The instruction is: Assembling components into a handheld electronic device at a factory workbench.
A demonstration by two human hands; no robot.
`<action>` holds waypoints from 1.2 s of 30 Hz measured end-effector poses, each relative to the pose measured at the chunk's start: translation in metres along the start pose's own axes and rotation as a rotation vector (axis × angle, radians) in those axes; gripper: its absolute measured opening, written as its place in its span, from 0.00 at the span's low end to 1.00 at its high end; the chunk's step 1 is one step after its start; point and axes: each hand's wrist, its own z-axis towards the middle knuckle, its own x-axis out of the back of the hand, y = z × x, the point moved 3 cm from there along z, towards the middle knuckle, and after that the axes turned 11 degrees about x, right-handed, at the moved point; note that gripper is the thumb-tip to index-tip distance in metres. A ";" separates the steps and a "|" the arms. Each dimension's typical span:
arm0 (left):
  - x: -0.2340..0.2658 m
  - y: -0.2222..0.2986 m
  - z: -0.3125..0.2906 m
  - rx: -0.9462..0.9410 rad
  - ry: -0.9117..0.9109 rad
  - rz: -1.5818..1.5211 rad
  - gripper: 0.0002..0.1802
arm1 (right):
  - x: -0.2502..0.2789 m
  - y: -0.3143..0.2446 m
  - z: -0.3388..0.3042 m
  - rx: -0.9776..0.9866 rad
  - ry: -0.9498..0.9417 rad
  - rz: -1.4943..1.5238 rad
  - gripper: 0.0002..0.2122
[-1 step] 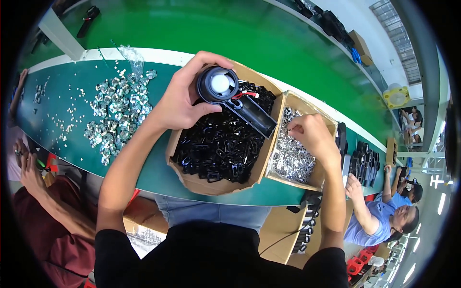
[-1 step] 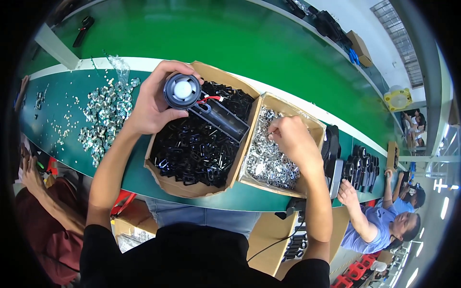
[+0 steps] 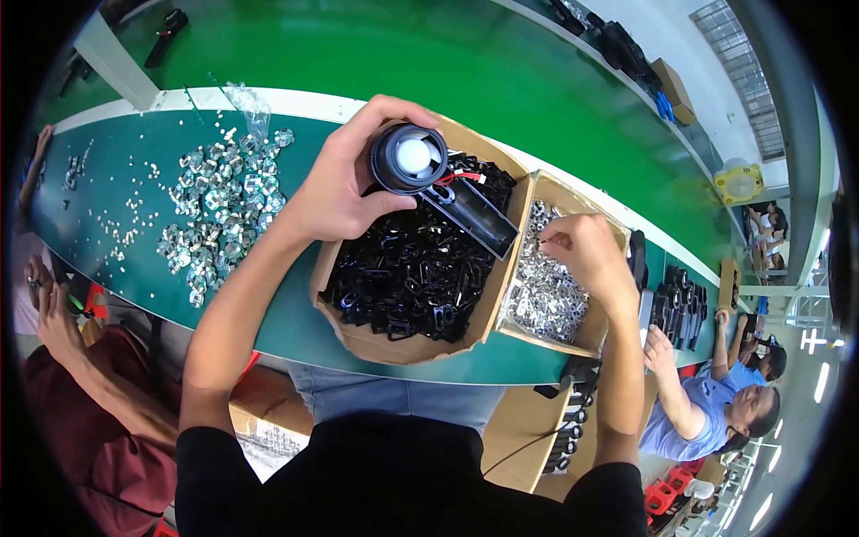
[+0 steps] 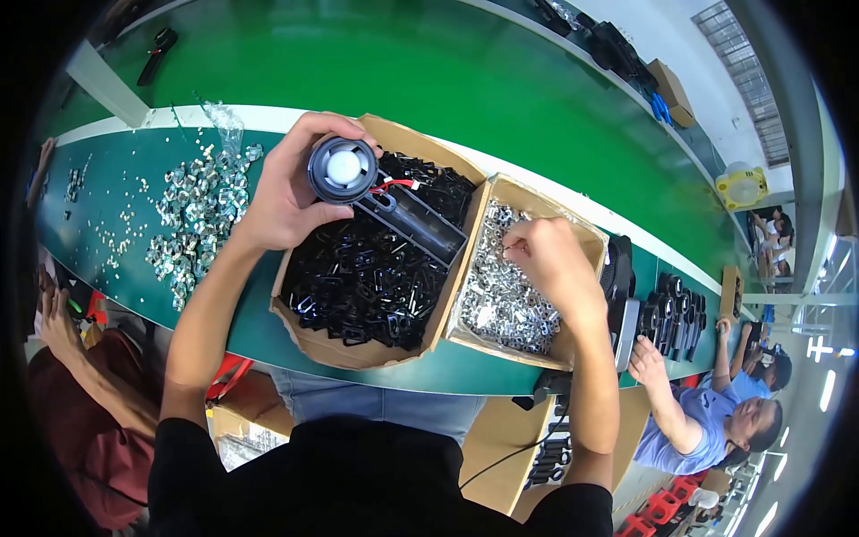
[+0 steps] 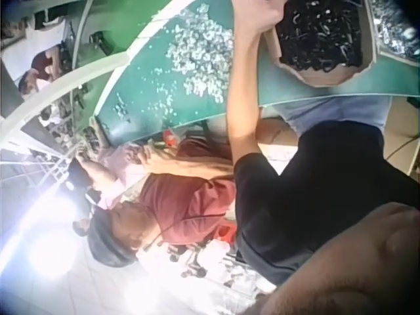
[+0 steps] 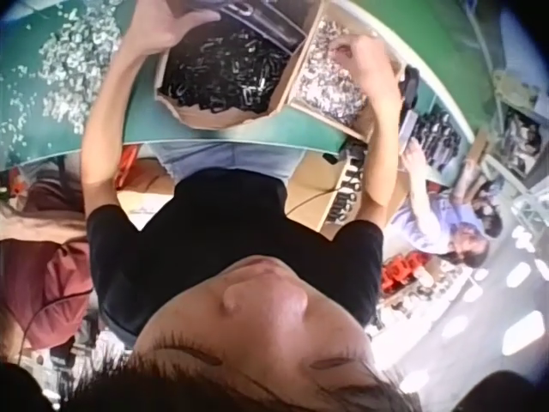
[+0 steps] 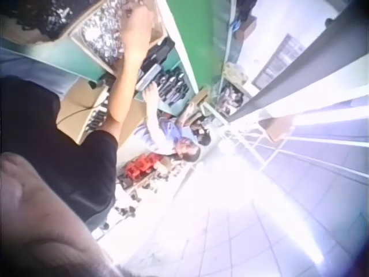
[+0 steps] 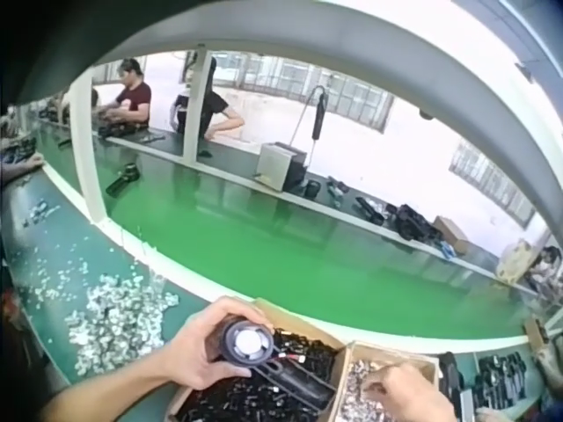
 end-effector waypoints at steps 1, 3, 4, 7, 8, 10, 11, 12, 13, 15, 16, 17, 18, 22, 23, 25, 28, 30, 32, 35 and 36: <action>0.000 -0.001 0.000 -0.006 -0.008 -0.007 0.46 | 0.004 0.001 -0.002 0.000 0.055 0.035 0.07; 0.004 -0.003 -0.001 -0.024 -0.030 -0.011 0.43 | 0.011 -0.005 -0.007 -0.079 0.216 0.182 0.06; 0.005 -0.005 0.000 -0.038 -0.045 -0.022 0.41 | 0.013 -0.011 -0.008 -0.113 0.274 0.345 0.07; 0.002 -0.007 0.001 -0.021 -0.050 -0.061 0.40 | 0.008 -0.031 -0.008 -0.050 0.398 0.621 0.08; 0.002 -0.007 0.001 -0.020 -0.054 -0.064 0.40 | 0.005 -0.037 -0.007 -0.037 0.382 0.661 0.09; 0.003 -0.007 0.001 -0.018 -0.064 -0.061 0.40 | 0.003 -0.049 -0.001 0.020 0.394 0.645 0.10; 0.004 -0.007 0.001 -0.017 -0.056 -0.058 0.40 | 0.002 -0.055 0.003 0.071 0.411 0.629 0.11; 0.004 -0.007 0.001 -0.027 -0.062 -0.044 0.40 | -0.001 -0.057 0.006 0.069 0.418 0.634 0.11; 0.004 -0.007 0.001 -0.037 -0.067 -0.030 0.40 | -0.002 -0.060 0.010 0.075 0.413 0.636 0.11; 0.003 -0.006 0.000 -0.008 -0.065 -0.027 0.40 | -0.001 -0.069 0.019 0.184 0.431 0.580 0.09; 0.003 -0.006 0.001 -0.025 -0.078 -0.024 0.40 | -0.005 -0.071 0.021 0.209 0.455 0.543 0.08; 0.002 -0.006 0.001 -0.042 -0.091 -0.023 0.40 | -0.008 -0.071 0.023 0.214 0.452 0.543 0.08; 0.002 -0.005 0.002 -0.044 -0.092 -0.009 0.39 | -0.011 -0.072 0.024 0.196 0.486 0.495 0.08; 0.004 -0.005 0.001 -0.053 -0.088 0.024 0.39 | -0.014 -0.088 0.037 0.221 0.563 0.280 0.08; 0.004 -0.005 0.001 -0.058 -0.087 0.038 0.39 | -0.013 -0.095 0.039 0.241 0.538 0.166 0.08; 0.003 -0.005 0.001 -0.062 -0.089 0.048 0.39 | -0.016 -0.105 0.044 0.245 0.557 0.158 0.07; 0.003 -0.004 0.002 -0.066 -0.079 0.086 0.38 | -0.022 -0.112 0.046 0.257 0.630 0.110 0.04; 0.003 -0.003 0.000 -0.064 -0.070 0.084 0.38 | -0.026 -0.113 0.048 0.233 0.630 0.085 0.04; 0.001 -0.003 0.000 -0.085 -0.026 0.059 0.37 | -0.028 -0.112 0.049 0.211 0.645 0.031 0.05; -0.002 -0.002 0.001 -0.092 0.011 0.018 0.37 | -0.021 -0.116 0.048 0.158 0.644 -0.023 0.05; -0.003 -0.003 0.001 -0.076 0.003 0.004 0.37 | -0.022 -0.113 0.048 0.161 0.647 0.044 0.06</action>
